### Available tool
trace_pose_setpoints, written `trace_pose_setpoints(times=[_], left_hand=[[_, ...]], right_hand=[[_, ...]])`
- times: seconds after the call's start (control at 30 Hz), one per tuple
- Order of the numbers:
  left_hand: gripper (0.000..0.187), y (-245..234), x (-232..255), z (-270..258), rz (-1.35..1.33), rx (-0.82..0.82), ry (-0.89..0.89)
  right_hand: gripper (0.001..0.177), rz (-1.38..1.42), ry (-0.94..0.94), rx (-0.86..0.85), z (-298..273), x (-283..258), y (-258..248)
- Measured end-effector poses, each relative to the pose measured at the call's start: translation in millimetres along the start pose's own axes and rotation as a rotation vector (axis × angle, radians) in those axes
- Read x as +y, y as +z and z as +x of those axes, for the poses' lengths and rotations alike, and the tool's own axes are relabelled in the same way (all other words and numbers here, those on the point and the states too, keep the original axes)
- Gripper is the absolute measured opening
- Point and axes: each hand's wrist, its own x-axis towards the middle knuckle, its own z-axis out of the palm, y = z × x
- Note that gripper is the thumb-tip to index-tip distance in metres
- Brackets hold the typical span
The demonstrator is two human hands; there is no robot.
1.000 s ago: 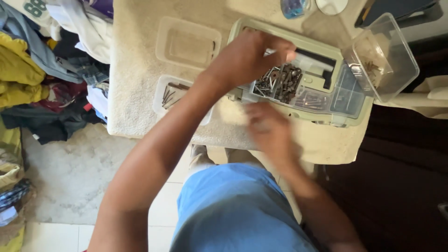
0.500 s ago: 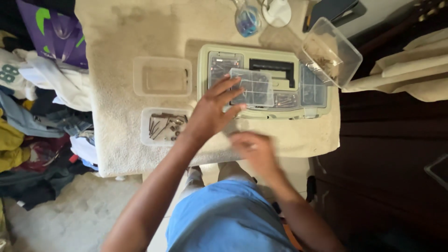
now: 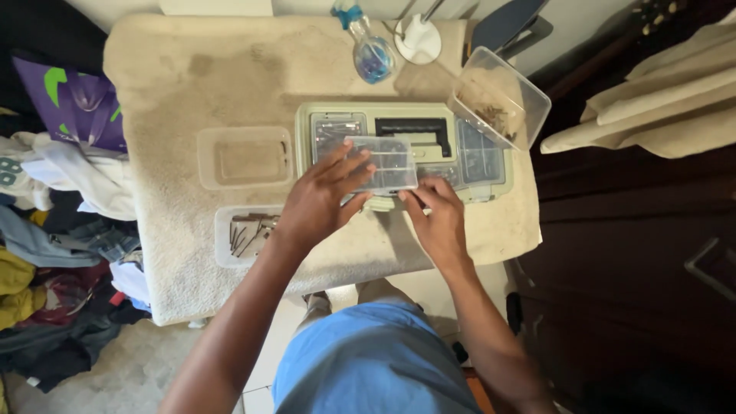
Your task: Sort various screws, bolts, and hardware into their respective compartments in a toolbox.
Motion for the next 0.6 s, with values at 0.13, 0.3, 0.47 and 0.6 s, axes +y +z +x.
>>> trace_pose_setpoints(times=[0.13,0.3,0.47,0.6], left_hand=[[0.035,1,3,-1,0.016,0.005,-0.01],[0.036,1,2,3,0.088,-0.01,0.028],[0.032,-4,6,28,-0.06,0.068,-0.079],[0.033,-12,7,60,-0.215,0.088,-0.323]], right_hand=[[0.016,0.103,0.058,0.084,-11,5,8],[0.017,0.244,0.117,0.12,-10,6,7],[0.015,0.174,0.007,0.138,23,22,4],[0.022,0.075,-0.185,0.004,63,13,-6]])
